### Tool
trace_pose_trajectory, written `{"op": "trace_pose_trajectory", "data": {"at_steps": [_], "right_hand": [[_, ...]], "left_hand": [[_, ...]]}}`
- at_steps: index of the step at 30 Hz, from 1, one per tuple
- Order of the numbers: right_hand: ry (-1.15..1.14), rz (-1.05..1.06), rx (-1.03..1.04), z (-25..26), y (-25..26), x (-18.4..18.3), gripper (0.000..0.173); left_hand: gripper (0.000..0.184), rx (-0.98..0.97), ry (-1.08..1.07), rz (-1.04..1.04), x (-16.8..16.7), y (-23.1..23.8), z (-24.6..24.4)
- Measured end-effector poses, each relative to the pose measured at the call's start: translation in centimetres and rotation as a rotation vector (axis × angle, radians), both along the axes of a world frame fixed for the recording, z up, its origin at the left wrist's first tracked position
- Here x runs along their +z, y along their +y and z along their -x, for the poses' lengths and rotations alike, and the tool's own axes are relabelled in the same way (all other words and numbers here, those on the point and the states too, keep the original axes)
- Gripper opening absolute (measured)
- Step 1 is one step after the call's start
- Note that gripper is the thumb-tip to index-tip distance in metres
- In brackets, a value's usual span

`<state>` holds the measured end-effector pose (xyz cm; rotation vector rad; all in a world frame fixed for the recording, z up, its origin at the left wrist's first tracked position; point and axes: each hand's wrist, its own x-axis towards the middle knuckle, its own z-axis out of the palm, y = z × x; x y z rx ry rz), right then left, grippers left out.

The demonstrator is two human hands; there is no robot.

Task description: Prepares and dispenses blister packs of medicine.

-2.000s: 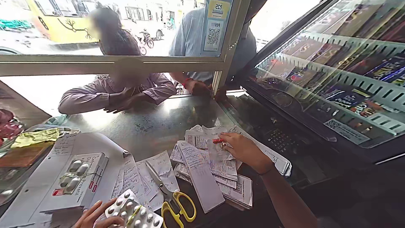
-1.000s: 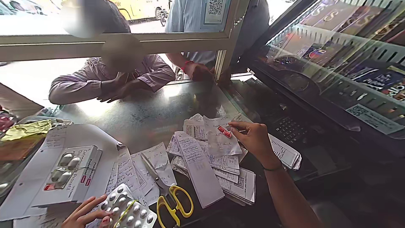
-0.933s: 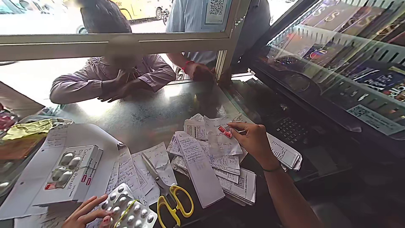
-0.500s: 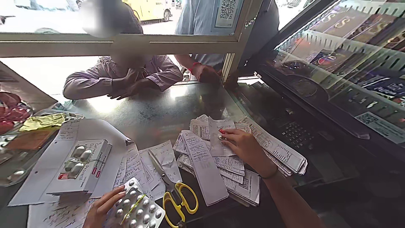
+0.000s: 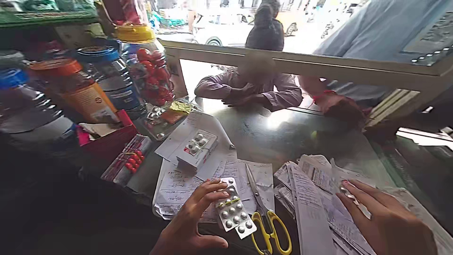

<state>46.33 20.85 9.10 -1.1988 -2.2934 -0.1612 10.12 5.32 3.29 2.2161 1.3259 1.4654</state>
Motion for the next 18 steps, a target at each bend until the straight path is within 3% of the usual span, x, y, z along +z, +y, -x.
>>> {"op": "trace_pose_trajectory", "data": {"at_steps": [3,6,8,10,12,14,16,18], "right_hand": [[-0.058,-0.020,0.192,3.6,-1.9,3.0,0.029],[-0.136,0.020,0.437,8.4,-3.7,4.2,0.031],[-0.188,0.105,0.571,11.6,-5.2,3.9,0.039],[-0.236,0.205,0.632,14.3,-6.4,3.2,0.056],[-0.306,0.264,0.620,16.5,-6.9,2.5,0.078],[-0.368,0.268,0.569,18.2,-7.0,1.9,0.092],[-0.455,0.341,0.494,19.8,-6.8,1.4,0.096],[-0.561,0.472,0.449,21.1,-6.2,1.7,0.088]], "left_hand": [[0.046,0.200,-0.078,-0.149,1.2,-0.4,1.1],[0.032,0.648,-0.067,-0.257,2.1,-1.2,3.8],[0.029,0.964,-0.045,-0.279,2.6,-1.9,5.9],[0.031,1.138,-0.040,-0.232,2.9,-2.5,7.5],[0.033,1.153,-0.055,-0.161,2.9,-2.5,8.3],[0.036,1.039,-0.062,-0.057,2.8,-1.8,8.1],[0.041,0.920,-0.050,0.063,2.7,-0.8,7.5],[0.037,0.933,-0.038,0.018,2.4,-0.1,6.9]]}}
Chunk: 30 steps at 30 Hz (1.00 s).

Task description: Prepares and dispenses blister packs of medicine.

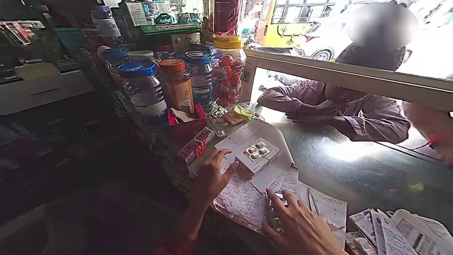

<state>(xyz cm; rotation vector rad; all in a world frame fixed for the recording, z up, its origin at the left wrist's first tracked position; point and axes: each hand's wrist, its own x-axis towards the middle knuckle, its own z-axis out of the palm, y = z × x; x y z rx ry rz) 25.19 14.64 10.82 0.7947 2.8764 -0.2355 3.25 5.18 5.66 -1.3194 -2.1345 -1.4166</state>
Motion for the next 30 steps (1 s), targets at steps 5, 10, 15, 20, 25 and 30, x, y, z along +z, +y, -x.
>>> {"op": "trace_pose_trajectory", "data": {"at_steps": [5,10,15,20,25,30], "right_hand": [[0.257,-0.005,0.046,1.6,2.1,2.5,0.072],[0.342,0.105,0.025,6.9,4.9,6.0,0.069],[0.186,0.286,0.057,15.3,2.7,5.9,0.071],[0.136,0.166,0.057,18.9,1.3,5.8,0.066],[-0.122,0.092,0.349,14.7,9.5,6.2,0.053],[-0.048,0.006,0.369,12.5,13.5,2.1,0.095]], "left_hand": [[0.023,0.373,0.106,-0.274,-0.1,-2.7,2.3],[0.054,0.457,0.044,-0.055,-1.8,-4.8,5.3],[0.042,0.398,0.026,-0.103,-3.0,-4.2,6.2],[0.041,0.472,0.087,-0.144,-3.6,-4.3,6.5],[0.046,0.410,0.112,-0.121,-4.0,-5.3,6.3],[0.027,0.137,0.220,-0.282,-3.2,-3.6,1.9]]}}
